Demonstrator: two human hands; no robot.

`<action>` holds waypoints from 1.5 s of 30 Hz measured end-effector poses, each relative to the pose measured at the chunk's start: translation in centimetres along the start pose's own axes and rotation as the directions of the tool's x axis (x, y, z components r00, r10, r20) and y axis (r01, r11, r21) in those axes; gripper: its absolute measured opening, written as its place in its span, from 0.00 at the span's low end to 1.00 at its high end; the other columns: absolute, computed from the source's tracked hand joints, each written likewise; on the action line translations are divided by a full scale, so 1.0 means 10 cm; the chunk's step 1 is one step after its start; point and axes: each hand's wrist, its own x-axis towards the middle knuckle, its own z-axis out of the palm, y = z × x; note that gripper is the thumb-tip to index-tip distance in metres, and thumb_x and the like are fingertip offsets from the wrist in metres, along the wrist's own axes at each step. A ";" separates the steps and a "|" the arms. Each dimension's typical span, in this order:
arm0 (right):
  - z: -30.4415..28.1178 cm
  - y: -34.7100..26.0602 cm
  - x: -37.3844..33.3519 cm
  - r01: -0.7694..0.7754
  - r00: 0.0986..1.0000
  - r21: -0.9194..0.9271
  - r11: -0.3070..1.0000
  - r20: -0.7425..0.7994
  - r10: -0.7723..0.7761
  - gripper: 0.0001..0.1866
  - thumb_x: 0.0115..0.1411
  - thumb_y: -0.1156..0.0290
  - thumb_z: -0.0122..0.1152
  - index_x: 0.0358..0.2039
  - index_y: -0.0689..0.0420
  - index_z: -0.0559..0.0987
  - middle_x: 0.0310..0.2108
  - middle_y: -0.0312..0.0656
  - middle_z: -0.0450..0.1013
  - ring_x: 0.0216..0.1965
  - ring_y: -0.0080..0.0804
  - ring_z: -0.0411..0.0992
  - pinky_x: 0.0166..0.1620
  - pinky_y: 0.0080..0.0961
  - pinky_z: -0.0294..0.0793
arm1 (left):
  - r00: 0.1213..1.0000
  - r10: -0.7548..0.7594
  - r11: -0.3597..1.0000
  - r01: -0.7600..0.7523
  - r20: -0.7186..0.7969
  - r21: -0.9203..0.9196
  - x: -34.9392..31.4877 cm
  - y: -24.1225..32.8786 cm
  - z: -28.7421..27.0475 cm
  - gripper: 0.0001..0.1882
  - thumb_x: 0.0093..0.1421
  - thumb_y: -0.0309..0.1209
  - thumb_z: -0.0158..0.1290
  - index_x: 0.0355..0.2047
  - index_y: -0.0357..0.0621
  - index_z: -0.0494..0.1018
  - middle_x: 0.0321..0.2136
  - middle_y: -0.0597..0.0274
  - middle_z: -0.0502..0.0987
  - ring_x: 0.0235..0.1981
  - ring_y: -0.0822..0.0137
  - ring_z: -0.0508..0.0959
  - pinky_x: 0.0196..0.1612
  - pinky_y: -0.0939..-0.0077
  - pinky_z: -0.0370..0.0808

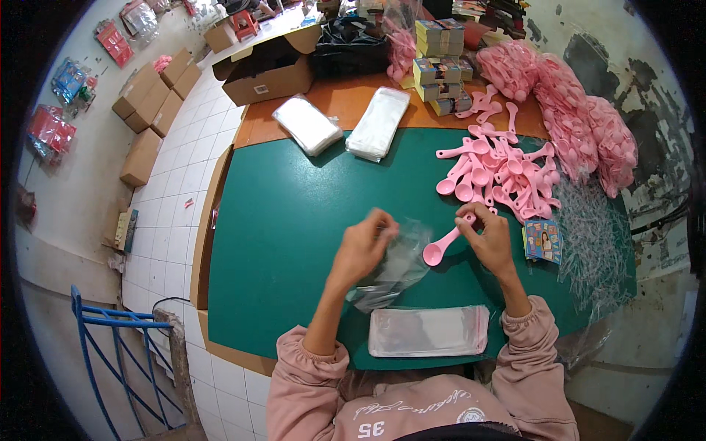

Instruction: The person repeatedly picks up pink plastic spoons and small yellow cards, places them into clear plastic bags, and sets the sealed packages aside on the table. The process is repeated continuously throughout the clip.

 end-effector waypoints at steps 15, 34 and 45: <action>0.06 -0.16 -0.02 0.119 0.959 0.414 0.902 -0.283 0.004 0.09 0.58 0.73 0.51 0.37 0.62 0.66 0.24 0.41 0.72 0.25 0.21 0.71 0.28 0.15 0.70 | 0.961 -0.231 0.866 0.273 0.149 -0.418 0.02 0.08 -0.03 0.24 0.51 0.24 0.56 0.47 0.37 0.61 0.29 0.54 0.77 0.32 0.70 0.77 0.35 0.80 0.74; -0.04 -0.28 -0.23 0.216 0.857 0.326 0.920 0.389 -0.339 0.32 0.59 0.43 0.33 0.40 0.57 0.76 0.50 0.47 0.60 0.51 0.41 0.58 0.52 0.37 0.56 | 0.918 -0.112 0.826 0.298 0.379 -0.479 -0.05 0.30 0.19 0.18 0.63 0.35 0.38 0.40 0.31 0.69 0.31 0.54 0.76 0.30 0.70 0.76 0.34 0.79 0.74; -1.54 0.90 -0.49 -0.414 0.893 -0.514 0.751 -0.388 0.227 0.15 0.46 0.67 0.60 0.31 0.64 0.73 0.34 0.52 0.68 0.37 0.51 0.67 0.39 0.38 0.66 | 0.954 -0.156 0.770 0.279 0.255 -0.573 -0.02 0.32 0.15 0.15 0.63 0.33 0.39 0.40 0.33 0.69 0.34 0.51 0.76 0.34 0.65 0.78 0.37 0.76 0.75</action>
